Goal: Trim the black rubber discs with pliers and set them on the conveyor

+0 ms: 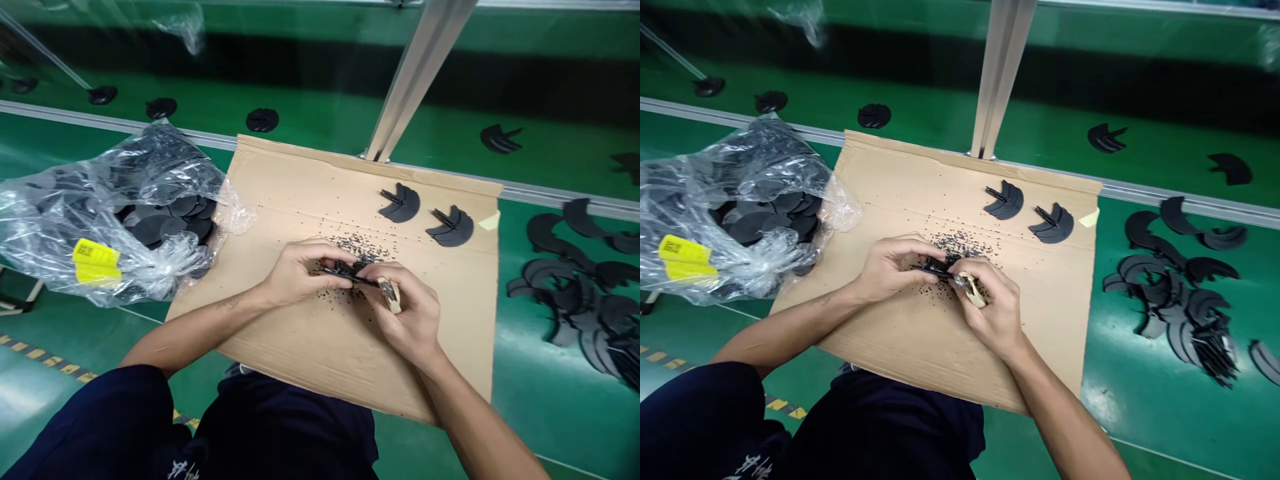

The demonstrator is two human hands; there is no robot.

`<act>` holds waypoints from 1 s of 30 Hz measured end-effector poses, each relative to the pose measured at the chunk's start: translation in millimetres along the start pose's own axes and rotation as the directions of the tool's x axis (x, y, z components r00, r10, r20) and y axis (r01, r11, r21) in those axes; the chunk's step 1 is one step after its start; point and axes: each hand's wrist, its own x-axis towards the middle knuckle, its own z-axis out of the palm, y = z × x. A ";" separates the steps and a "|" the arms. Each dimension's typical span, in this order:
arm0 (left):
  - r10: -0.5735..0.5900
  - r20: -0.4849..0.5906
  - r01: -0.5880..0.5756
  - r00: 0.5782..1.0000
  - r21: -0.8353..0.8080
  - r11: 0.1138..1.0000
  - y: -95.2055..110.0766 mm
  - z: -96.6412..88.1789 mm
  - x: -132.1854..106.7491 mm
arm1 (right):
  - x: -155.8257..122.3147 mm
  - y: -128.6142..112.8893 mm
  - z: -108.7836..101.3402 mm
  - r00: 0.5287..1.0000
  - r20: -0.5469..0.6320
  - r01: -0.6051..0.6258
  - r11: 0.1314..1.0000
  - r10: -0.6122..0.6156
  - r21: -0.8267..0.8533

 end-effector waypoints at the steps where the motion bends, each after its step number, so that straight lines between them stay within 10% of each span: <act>1: 0.021 -0.007 -0.021 1.000 -0.021 1.000 0.0 0.3 0.1 | -0.7 -0.1 1.2 1.000 -0.014 0.013 1.000 -0.013 0.006; 23: 0.302 0.034 -0.302 0.953 0.232 0.925 1.9 -5.9 -1.6 | -3.0 6.5 3.0 0.970 0.036 0.243 0.940 -0.241 -0.242; 30: 0.136 0.111 -0.130 0.985 -0.060 0.990 2.1 -9.1 2.1 | -3.3 6.1 5.1 0.977 -0.050 0.203 0.976 -0.207 -0.074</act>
